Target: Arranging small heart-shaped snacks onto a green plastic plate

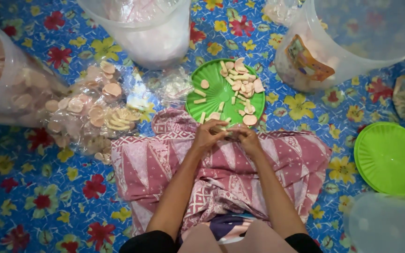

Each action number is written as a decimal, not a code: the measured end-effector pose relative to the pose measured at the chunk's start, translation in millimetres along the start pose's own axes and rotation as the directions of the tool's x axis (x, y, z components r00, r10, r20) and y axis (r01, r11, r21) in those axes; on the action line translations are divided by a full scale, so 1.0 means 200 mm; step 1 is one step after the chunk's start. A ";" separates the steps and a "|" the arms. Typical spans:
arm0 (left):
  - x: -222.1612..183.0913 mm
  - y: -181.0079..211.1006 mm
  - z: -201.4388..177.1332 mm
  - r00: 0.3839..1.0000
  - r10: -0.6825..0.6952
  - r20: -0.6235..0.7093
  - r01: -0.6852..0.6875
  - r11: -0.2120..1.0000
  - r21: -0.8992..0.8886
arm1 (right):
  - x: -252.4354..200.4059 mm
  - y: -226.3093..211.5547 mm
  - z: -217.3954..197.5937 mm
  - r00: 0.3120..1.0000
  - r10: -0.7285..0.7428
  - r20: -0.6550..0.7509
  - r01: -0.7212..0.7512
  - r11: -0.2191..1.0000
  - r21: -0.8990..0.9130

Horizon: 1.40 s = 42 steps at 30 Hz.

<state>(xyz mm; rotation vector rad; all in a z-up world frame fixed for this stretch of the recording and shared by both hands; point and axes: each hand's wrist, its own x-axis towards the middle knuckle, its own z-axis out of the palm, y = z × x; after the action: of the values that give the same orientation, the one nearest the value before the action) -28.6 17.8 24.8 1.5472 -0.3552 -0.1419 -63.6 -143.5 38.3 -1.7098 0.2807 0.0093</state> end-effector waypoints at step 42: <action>0.13 -0.23 -0.01 0.936 -0.105 -0.335 0.155 0.980 0.125 | 0.19 0.15 0.00 0.966 -0.256 -0.016 0.240 0.923 -0.300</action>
<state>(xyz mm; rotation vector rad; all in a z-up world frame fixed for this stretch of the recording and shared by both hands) 2.0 10.8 -17.0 1.7102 0.0014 0.0410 -31.6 -153.8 1.9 -2.0367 0.1035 -0.1923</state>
